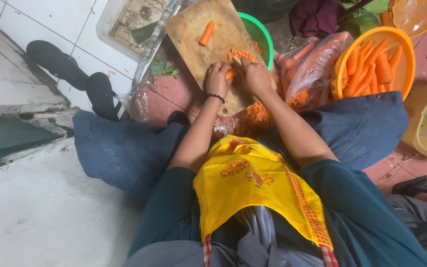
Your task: Cutting carrots into small pieces using a wavy knife on a wooden cutting board while sitting on the floor.
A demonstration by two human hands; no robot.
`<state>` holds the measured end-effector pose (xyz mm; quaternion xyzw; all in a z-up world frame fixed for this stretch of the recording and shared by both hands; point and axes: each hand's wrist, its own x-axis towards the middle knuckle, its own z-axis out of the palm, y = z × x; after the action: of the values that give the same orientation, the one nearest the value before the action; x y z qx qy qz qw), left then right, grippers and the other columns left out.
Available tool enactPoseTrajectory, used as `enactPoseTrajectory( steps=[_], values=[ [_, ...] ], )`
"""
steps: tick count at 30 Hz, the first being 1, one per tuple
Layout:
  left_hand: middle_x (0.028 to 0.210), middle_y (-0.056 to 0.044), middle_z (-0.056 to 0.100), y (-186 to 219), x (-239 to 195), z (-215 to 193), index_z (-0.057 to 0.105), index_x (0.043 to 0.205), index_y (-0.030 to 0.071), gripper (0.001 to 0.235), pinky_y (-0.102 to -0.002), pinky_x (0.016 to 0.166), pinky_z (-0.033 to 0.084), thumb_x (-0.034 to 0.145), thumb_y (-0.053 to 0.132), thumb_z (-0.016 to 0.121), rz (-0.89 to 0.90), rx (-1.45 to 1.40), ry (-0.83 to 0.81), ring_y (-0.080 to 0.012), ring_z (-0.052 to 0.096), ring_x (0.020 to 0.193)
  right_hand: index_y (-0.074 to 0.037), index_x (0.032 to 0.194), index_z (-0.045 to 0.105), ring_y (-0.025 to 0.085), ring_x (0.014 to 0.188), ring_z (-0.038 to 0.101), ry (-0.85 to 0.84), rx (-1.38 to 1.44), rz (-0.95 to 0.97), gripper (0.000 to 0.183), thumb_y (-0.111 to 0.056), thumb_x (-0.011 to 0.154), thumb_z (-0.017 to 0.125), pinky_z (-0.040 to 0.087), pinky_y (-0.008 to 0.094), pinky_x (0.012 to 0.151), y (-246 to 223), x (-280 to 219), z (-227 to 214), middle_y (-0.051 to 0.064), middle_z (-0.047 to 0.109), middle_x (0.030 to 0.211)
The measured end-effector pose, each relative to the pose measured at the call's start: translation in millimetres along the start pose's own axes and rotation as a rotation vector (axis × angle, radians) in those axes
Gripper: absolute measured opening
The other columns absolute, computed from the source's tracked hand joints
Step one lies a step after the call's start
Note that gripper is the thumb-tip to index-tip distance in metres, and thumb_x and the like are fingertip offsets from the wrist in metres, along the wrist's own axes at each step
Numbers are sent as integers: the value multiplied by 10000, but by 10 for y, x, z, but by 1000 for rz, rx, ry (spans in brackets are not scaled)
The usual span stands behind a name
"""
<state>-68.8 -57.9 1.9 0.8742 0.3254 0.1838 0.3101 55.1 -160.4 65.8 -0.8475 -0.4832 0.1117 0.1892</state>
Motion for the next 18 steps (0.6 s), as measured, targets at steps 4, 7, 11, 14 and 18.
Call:
enactPoseTrajectory(
  steps=[4,7,11,14,18],
  values=[
    [1139,-126,603,-5,-6,19,691,1127,175,444,-450,924,508,724,44,820,-8,-8,-2,-384,569,1122,-61,1031,578,455,724,694,-50,-17,16,205,-250,983,643,524,566,641,-173,22,-76,237,700,762],
    [1151,-137,604,-109,-6,117,672,1069,126,409,-445,945,508,693,5,778,3,54,-3,-382,573,1137,-49,1053,571,448,732,702,-21,-49,-12,196,-203,946,627,530,554,628,-23,37,289,242,706,805],
    [1134,-152,604,-118,37,119,665,1042,111,357,-454,975,499,720,9,782,42,63,34,-392,568,1138,-31,1077,561,444,738,705,8,-75,-20,189,-149,937,610,539,544,637,-5,5,302,247,708,827],
    [1104,-169,604,-63,21,38,693,1041,126,335,-458,944,498,742,2,778,-3,-11,21,-402,567,1103,-26,1064,563,454,731,699,-29,-44,39,193,-181,963,622,524,565,622,-108,63,100,251,704,784],
    [1099,-162,611,-132,2,67,675,1052,105,352,-454,948,497,728,10,774,-28,-32,17,-389,581,1105,-41,1067,568,462,725,694,-30,38,26,189,-181,952,621,516,578,615,-211,95,68,257,699,769]
  ],
)
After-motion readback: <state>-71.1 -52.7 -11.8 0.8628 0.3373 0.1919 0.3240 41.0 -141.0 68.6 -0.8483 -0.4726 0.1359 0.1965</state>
